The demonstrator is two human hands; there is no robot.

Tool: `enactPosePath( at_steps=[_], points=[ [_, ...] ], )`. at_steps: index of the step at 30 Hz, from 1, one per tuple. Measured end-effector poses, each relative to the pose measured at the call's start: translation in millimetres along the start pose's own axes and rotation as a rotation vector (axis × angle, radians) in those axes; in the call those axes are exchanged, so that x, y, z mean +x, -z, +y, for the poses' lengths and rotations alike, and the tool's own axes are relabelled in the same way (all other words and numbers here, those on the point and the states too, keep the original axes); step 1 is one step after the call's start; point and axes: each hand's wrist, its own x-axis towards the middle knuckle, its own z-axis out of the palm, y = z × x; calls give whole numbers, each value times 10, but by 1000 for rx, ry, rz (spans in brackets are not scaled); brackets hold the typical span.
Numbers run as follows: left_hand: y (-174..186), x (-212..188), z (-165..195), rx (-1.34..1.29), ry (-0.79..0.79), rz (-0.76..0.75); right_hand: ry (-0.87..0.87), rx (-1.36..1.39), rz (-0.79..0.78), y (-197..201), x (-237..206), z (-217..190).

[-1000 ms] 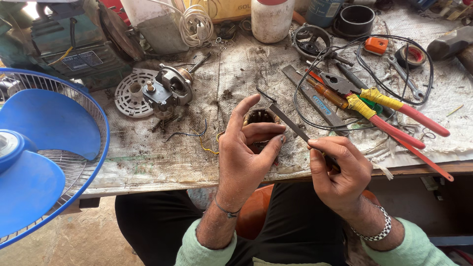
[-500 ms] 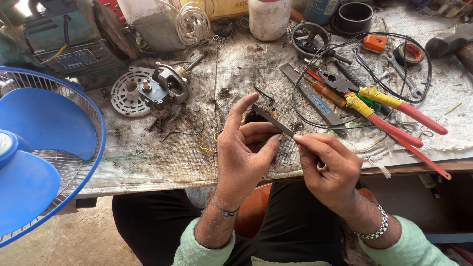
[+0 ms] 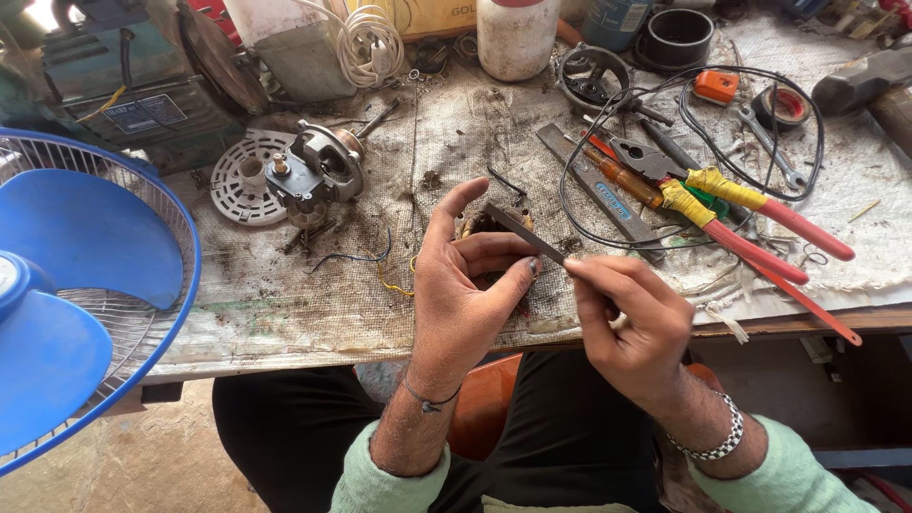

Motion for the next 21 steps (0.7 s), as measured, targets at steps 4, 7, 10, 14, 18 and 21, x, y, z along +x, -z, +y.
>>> enactPosePath(
  at_steps=[4, 7, 10, 14, 18, 21],
  points=[
    [-4, 14, -5, -50, 4, 2, -73, 7, 21, 18, -9, 2],
    [-8, 17, -3, -39, 19, -4, -47, 12, -22, 4, -3, 15],
    [-3, 12, 0, -12, 30, -6, -27, 14, -19, 14, -13, 19],
    [-3, 9, -13, -39, 12, -12, -76, 44, 37, 49, -46, 7],
    [2, 10, -16, -87, 6, -18, -76, -4, -15, 21, -35, 17],
    [3, 19, -9, -75, -1, -20, -25, 0, -18, 1, -28, 26]
  ],
)
